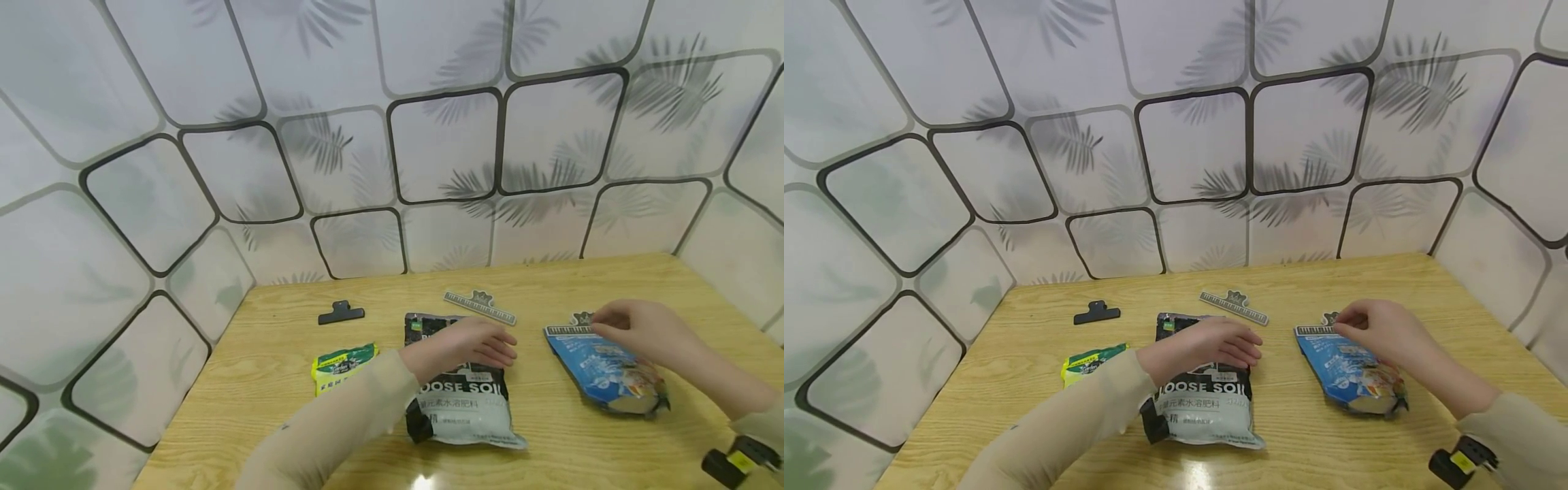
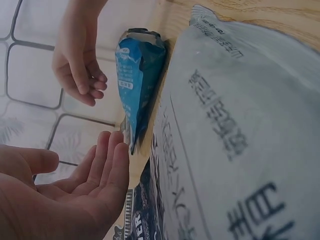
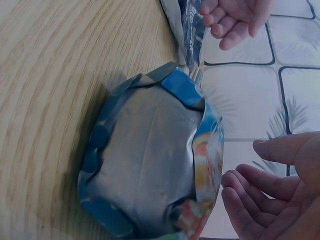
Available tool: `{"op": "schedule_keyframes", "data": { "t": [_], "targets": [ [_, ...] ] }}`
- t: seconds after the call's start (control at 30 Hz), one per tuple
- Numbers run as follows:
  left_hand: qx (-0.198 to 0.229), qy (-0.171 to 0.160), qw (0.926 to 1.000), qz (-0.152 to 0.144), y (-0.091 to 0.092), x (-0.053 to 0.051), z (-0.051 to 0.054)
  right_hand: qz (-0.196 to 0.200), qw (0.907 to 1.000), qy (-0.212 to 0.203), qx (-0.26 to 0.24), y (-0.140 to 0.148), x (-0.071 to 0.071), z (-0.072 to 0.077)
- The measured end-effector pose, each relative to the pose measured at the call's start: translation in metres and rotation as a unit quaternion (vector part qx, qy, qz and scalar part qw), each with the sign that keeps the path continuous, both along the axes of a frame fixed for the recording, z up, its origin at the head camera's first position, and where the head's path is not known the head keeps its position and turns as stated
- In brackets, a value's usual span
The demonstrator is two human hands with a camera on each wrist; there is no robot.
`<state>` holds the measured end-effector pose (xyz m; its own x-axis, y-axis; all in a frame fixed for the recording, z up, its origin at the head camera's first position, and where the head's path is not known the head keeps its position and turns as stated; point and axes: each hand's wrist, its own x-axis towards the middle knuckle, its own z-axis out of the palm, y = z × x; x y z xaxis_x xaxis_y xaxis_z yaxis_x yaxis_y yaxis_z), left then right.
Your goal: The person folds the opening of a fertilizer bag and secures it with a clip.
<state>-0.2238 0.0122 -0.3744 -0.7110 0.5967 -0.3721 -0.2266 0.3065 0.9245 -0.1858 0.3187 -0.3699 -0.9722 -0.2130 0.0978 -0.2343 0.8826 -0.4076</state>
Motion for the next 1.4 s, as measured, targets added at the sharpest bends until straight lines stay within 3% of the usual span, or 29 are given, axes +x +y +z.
{"op": "schedule_keyframes", "data": {
  "t": [0.6,1.07,1.4],
  "targets": [
    [-0.016,-0.005,0.9993,0.033,-0.019,-0.002,0.001,0.022,0.9992,0.008,-0.032,-0.028,0.001,0.0],
    [-0.013,0.002,0.9981,0.061,-0.048,-0.004,0.005,0.029,0.9986,0.007,-0.043,-0.05,0.0,0.003],
    [-0.011,0.021,0.9981,0.056,-0.071,-0.006,0.003,0.032,0.9973,-0.005,-0.065,-0.068,-0.002,0.002]
  ]
}}
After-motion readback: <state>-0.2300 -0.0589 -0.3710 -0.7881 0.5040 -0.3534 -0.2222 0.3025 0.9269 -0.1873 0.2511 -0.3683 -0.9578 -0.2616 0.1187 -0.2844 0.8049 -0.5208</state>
